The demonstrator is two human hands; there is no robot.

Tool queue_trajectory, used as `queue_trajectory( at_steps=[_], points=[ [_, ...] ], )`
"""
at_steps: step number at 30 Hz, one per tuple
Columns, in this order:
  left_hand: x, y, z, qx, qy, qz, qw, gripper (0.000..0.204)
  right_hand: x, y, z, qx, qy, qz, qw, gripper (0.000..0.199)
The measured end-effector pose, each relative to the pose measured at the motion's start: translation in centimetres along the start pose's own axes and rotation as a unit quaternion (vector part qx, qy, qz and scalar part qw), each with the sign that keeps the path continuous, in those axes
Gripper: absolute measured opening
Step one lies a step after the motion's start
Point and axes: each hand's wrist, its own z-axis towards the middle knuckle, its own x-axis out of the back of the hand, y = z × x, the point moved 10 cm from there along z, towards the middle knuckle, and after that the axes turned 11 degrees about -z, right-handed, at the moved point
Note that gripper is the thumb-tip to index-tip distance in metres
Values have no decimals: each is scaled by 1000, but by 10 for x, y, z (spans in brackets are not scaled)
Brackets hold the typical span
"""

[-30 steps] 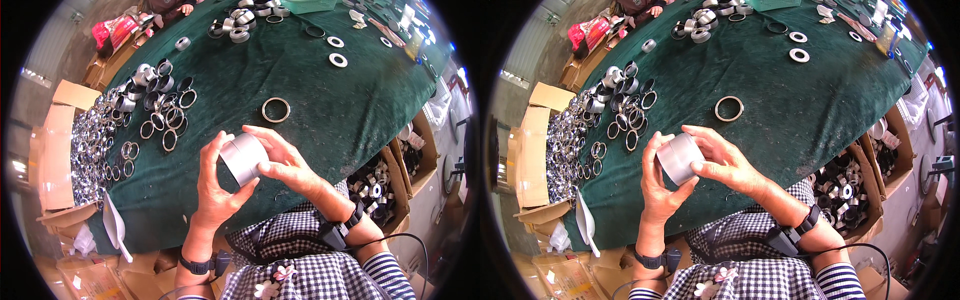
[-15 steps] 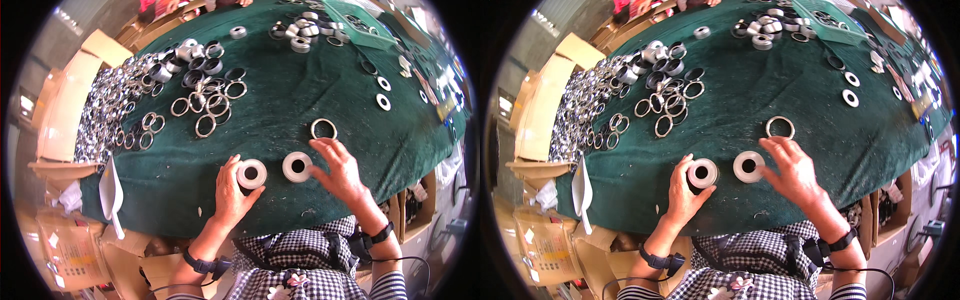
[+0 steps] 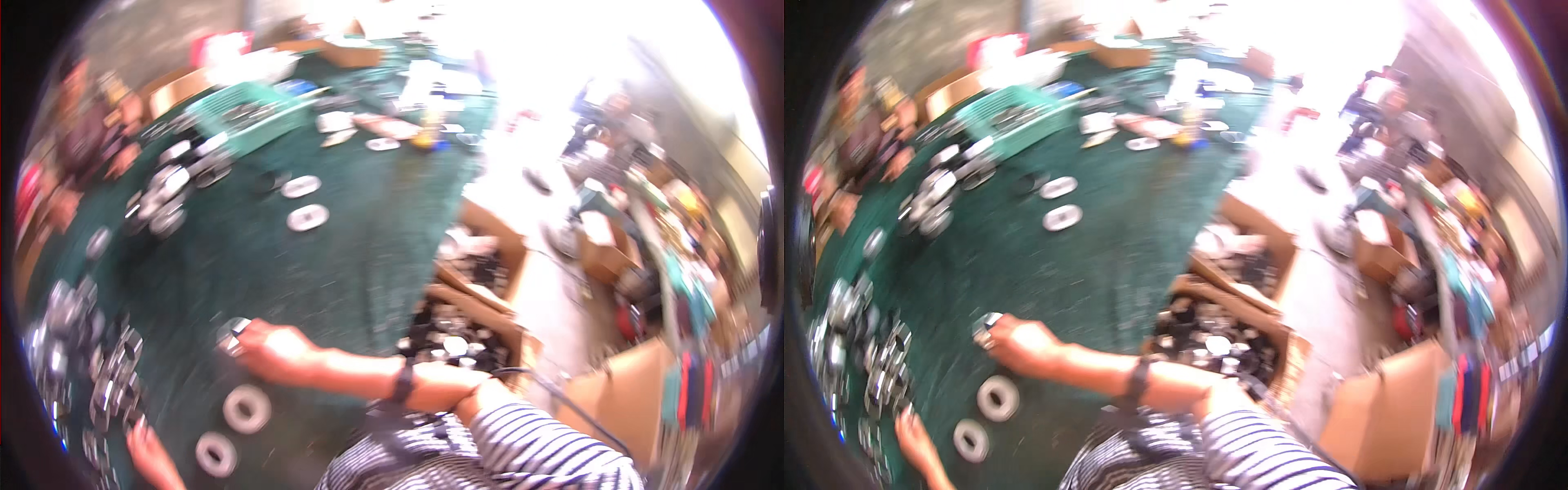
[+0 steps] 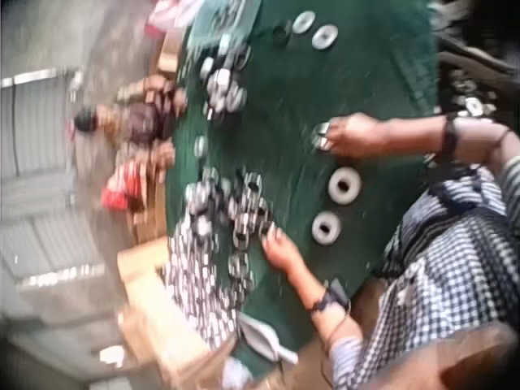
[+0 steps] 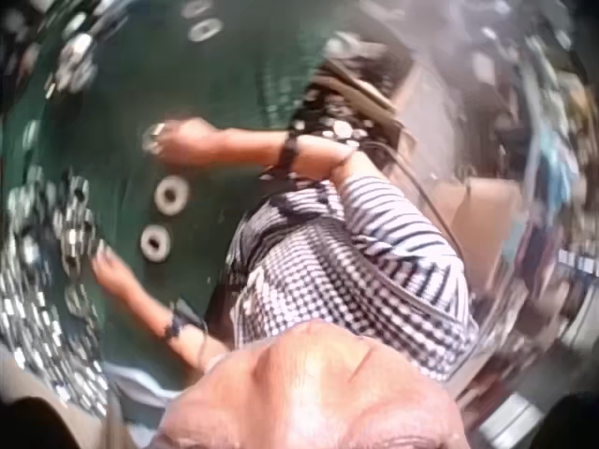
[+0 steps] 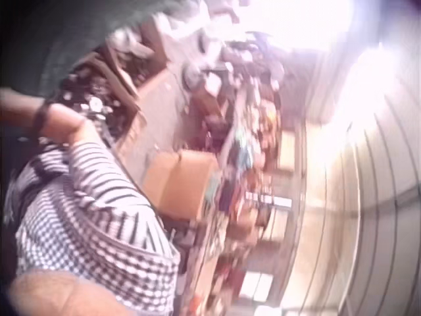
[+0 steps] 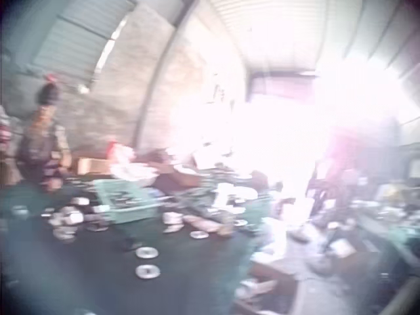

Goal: The person assembles small metal rings and cylindrical metal parts by hand at a workstation.

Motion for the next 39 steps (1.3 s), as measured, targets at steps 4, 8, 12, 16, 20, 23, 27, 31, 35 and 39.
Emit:
queue_trajectory(
  at_steps=[4,8,12,16,20,23,27,31,35,39],
  points=[
    [25,171,-2,-90,3,-24,996,20,23,21,-8,-47,101,162,981,13],
    [-7,285,-19,-178,-87,-88,976,15,13,10,-23,-79,96,291,949,21],
    [-24,329,-47,-265,-122,-79,953,4,-7,-24,-31,-150,-73,427,889,31],
    [-17,337,-48,-241,-130,-103,956,20,-28,-18,-46,-165,-64,467,866,28],
    [-36,258,-46,-44,-111,-436,892,48,11,-4,-59,-188,-8,470,862,26],
    [-79,250,-63,292,-159,-580,743,37,22,7,-71,-230,-14,475,849,28],
    [-85,282,-73,265,-258,-666,648,29,28,0,-74,-170,-3,438,883,25],
    [-76,288,-78,248,-257,-694,625,26,31,-16,-64,-84,33,360,929,23],
    [-69,285,-76,216,-237,-658,681,15,35,-21,-60,-55,45,367,928,24],
    [-54,288,-66,88,-187,-571,794,12,39,-3,-70,-135,98,406,899,20]
  ],
)
